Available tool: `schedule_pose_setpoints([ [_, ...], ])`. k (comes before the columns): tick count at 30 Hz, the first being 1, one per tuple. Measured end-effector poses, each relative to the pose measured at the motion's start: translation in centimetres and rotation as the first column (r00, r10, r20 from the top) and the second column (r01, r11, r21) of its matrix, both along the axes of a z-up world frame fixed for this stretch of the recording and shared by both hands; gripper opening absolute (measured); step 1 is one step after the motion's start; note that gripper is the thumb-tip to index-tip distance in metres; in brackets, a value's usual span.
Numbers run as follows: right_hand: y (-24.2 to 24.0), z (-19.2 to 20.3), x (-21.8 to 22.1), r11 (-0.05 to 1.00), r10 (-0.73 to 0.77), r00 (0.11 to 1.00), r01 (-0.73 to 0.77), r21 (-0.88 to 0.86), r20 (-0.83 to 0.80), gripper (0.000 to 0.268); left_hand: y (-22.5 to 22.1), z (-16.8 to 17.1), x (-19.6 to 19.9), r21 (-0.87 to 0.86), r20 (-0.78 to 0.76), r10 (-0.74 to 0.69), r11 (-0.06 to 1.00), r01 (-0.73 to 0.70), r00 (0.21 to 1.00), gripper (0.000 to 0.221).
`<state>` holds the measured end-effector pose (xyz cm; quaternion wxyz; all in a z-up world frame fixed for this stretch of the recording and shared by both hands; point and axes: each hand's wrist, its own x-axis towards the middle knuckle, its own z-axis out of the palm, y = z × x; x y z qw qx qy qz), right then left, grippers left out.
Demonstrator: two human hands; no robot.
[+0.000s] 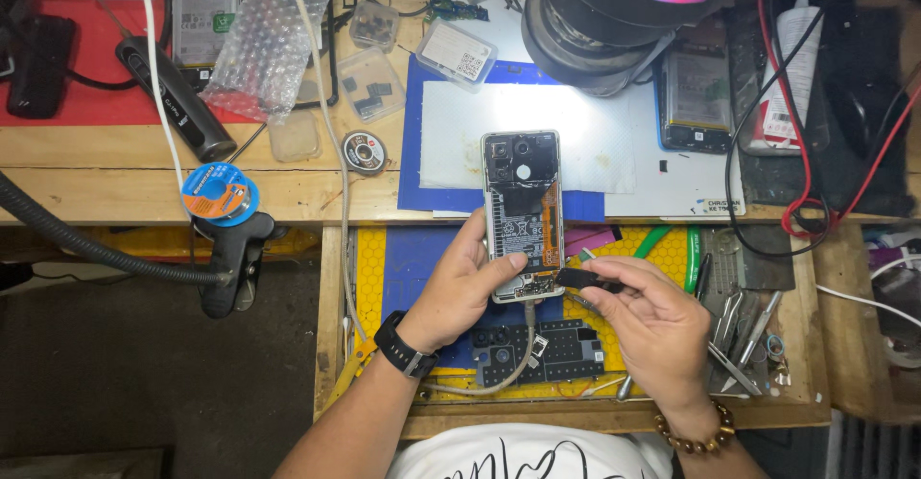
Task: The person works on the internal components of a disassembled mobile phone. The person uses a small screwdriver to manipulate screws and internal parts while the device is connected to a charging cable on a workbench.
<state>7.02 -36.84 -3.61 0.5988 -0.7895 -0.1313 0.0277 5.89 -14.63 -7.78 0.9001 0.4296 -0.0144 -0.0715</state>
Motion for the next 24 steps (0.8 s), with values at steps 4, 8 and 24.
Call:
schedule_pose_setpoints([
  [4,0.3,-0.1,0.2,0.996,0.066,0.994,-0.071,0.052,0.083,0.027,0.1,0.1,0.0,-0.045,-0.019,-0.009,0.999,0.008,1.0,0.058],
  [8,0.6,0.5,0.3,0.994,0.075,0.994,-0.081,0.073,0.082,0.018,0.1,-0.3,0.2,-0.048,-0.026,-0.003,0.999,0.002,1.0,0.058],
  [24,1.0,1.8,-0.5,0.961,0.261,0.827,-0.176,-0.211,0.499,0.027,0.1,-1.0,0.1,-0.088,0.014,-0.011,0.996,0.013,1.0,0.055],
])
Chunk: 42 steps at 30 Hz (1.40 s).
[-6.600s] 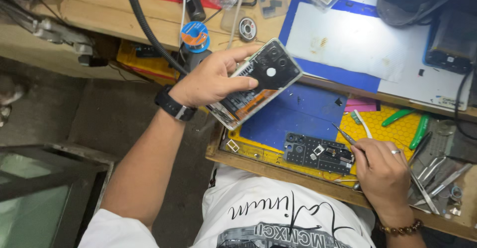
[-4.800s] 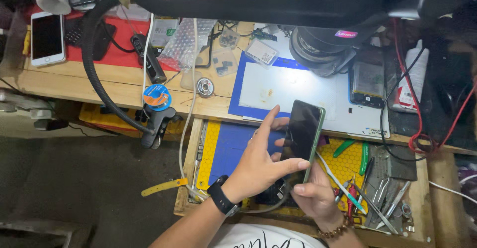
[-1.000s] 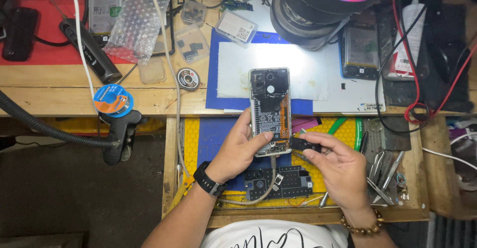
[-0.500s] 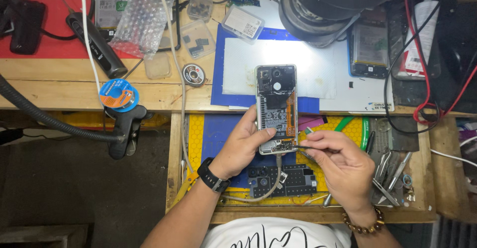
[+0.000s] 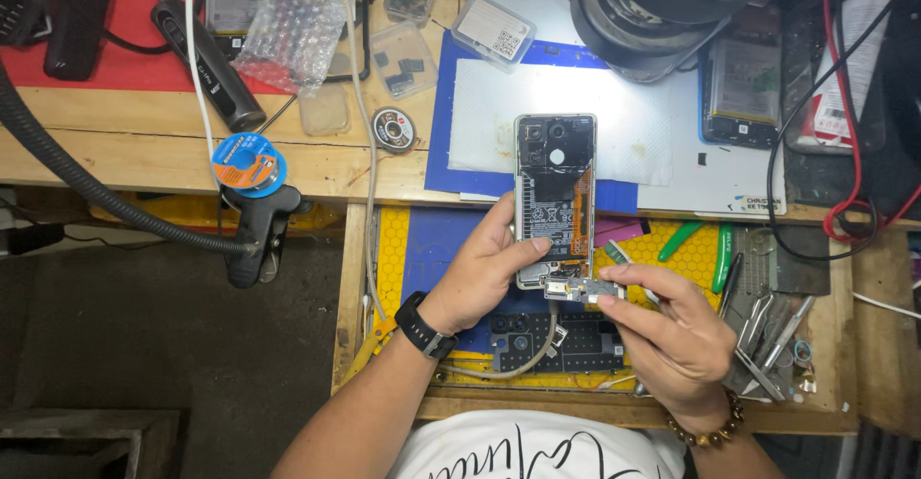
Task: The person works on the internal components of a disassembled mobile phone. The person uses a small screwdriver to manipulate screws and internal parts while the device is connected to a charging cable on a workbench.
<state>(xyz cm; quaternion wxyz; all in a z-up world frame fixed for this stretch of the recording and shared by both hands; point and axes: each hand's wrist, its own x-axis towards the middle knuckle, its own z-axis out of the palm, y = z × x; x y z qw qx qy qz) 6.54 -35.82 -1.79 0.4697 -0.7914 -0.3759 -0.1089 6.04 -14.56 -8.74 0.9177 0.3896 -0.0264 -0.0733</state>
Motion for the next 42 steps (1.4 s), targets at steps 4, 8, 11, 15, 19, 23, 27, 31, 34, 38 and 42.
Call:
schedule_pose_setpoints([
  [4,0.0,-0.2,0.2,0.999,-0.024,0.997,0.027,-0.038,0.07,0.03,0.0,0.1,-0.1,0.017,-0.013,0.008,1.0,-0.008,1.0,0.054],
  [8,-0.4,-0.5,0.6,0.993,-0.042,0.986,0.059,-0.101,0.159,0.034,0.1,0.3,-0.1,0.004,-0.008,-0.001,1.0,0.001,1.0,0.053],
  [11,-0.7,-0.8,0.7,0.994,-0.012,0.994,0.023,-0.105,0.108,0.035,0.0,0.2,-0.1,0.037,-0.005,0.01,0.999,-0.01,1.0,0.054],
  [15,-0.3,-0.9,1.0,0.998,0.014,1.0,-0.013,-0.062,0.024,0.034,0.1,0.2,-0.2,0.03,-0.008,-0.001,1.0,0.001,1.0,0.055],
  [19,0.2,-0.3,1.2,0.997,0.019,1.0,-0.021,-0.081,-0.015,0.031,0.0,0.1,-0.1,0.021,0.002,0.005,1.0,-0.005,1.0,0.056],
  [23,0.6,0.0,1.5,0.994,-0.019,0.989,0.004,-0.106,-0.147,0.023,0.0,-0.1,0.0,0.035,0.02,0.009,0.999,-0.009,1.0,0.055],
  [27,0.6,0.1,2.5,0.994,-0.025,0.954,-0.009,-0.11,-0.299,0.014,0.1,0.0,-0.1,0.033,0.009,0.01,0.999,-0.01,1.0,0.057],
  [31,0.7,0.4,3.2,0.989,-0.021,0.941,-0.03,-0.144,-0.339,0.01,0.1,0.3,-0.2,0.04,0.007,0.007,0.999,-0.008,1.0,0.058],
  [34,1.0,0.7,3.3,0.983,-0.011,0.952,-0.045,-0.177,-0.305,0.009,0.1,0.4,0.0,0.028,0.002,0.004,1.0,-0.004,1.0,0.059],
  [38,1.4,1.2,3.3,0.978,-0.024,0.966,-0.03,-0.206,-0.256,0.011,0.3,0.5,-0.2,-0.009,-0.013,-0.008,1.0,0.008,1.0,0.062],
  [42,1.8,1.3,3.2,0.973,-0.044,0.965,-0.017,-0.232,-0.257,0.012,0.4,0.5,-0.2,0.018,0.034,-0.016,1.0,0.015,0.999,0.067],
])
